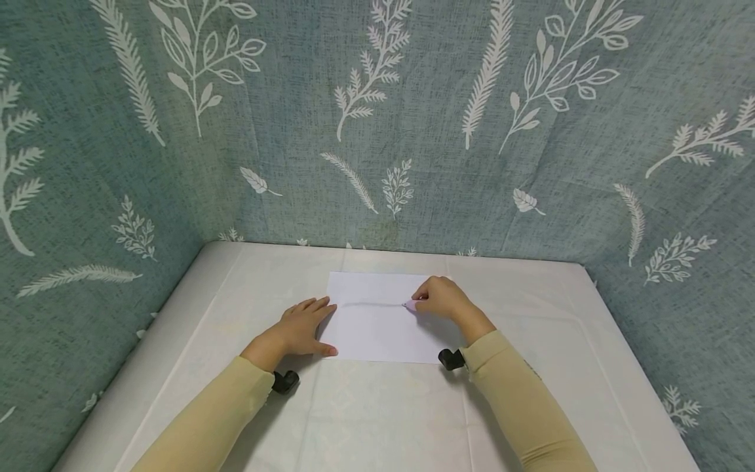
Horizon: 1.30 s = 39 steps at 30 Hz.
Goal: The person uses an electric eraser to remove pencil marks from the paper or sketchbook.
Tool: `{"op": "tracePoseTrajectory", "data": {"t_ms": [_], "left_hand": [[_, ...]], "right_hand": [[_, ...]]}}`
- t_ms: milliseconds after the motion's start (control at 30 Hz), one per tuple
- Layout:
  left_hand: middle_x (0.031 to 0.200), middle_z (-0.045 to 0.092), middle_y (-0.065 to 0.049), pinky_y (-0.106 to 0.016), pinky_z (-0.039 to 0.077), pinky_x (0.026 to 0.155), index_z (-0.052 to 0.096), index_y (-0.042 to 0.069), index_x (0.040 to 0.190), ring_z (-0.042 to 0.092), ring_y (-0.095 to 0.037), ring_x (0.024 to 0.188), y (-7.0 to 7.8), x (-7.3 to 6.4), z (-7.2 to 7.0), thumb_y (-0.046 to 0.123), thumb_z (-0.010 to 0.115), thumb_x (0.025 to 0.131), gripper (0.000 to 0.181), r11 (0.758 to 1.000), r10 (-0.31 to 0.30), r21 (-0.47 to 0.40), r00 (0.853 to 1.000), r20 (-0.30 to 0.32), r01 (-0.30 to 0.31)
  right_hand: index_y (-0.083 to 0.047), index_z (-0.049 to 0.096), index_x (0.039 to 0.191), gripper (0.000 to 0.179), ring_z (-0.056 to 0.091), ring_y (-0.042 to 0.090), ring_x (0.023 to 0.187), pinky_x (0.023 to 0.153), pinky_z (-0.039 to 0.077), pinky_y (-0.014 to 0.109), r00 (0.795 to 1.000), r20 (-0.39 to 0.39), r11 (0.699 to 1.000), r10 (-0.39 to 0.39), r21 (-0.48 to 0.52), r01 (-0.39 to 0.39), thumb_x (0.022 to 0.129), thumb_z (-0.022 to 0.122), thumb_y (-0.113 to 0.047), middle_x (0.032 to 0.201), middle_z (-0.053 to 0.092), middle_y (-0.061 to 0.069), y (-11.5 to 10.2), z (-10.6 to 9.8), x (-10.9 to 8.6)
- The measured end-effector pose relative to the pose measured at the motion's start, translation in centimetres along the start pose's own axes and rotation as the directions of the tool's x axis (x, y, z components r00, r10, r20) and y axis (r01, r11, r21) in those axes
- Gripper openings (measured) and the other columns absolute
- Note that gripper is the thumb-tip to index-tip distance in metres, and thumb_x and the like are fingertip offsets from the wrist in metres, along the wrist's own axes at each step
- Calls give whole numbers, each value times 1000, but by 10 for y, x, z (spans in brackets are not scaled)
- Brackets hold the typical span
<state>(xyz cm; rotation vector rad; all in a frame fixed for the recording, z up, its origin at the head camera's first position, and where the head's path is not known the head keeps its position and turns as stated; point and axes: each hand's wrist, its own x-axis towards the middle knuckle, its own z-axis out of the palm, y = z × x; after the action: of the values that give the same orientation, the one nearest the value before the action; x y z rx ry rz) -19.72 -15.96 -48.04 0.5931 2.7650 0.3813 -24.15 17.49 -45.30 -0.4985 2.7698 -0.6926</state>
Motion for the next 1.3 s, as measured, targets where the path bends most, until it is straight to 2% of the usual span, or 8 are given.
{"op": "tracePoseTrajectory", "data": {"t_ms": [433,633,800,1000,1200,1300], "left_hand": [[164,26,-12,-63,19,116,38,13,155,21,-39,150,-2,2,3,62,80,74,104,1000,-4,7,1000,2,4],[164,25,-11,-62,19,116,38,14,156,20,-38,150,-4,3,4,62,80,74,104,1000,-6,8,1000,1,6],[164,26,-12,-63,19,116,38,13,156,21,-38,150,-3,3,4,62,80,74,104,1000,-3,8,1000,-3,3],[164,25,-12,-62,18,116,38,13,156,20,-38,150,-1,2,4,61,80,75,103,1000,-9,12,1000,-1,9],[164,25,-12,-62,18,116,38,13,156,20,-38,150,-1,1,3,60,80,75,102,1000,-10,7,1000,2,10],[165,24,-11,-62,18,116,37,13,156,19,-38,150,-1,1,3,60,80,76,103,1000,-7,5,1000,10,7]], "right_hand": [[-8,80,105,19,60,11,76,70,52,32,1000,1,1000,10,1,-10,90,74,-18,98,76,2,-2,0,-2],[-8,80,106,19,61,12,81,75,52,34,1000,-16,1000,9,-12,-10,90,74,-18,101,76,4,-2,0,-1],[-6,80,105,19,62,12,79,72,53,34,1000,8,1000,-15,-6,15,90,73,-17,100,76,5,-2,0,1],[-8,80,106,19,65,14,86,77,54,35,1000,-9,1000,14,-11,-15,90,73,-17,103,76,5,-2,0,0],[-7,80,107,19,63,12,78,70,53,32,1000,22,1000,6,20,-7,91,73,-16,100,76,4,-1,1,0],[-8,80,106,19,62,11,77,70,52,32,1000,11,1000,6,15,-6,91,73,-17,100,76,3,-1,0,-1]]}}
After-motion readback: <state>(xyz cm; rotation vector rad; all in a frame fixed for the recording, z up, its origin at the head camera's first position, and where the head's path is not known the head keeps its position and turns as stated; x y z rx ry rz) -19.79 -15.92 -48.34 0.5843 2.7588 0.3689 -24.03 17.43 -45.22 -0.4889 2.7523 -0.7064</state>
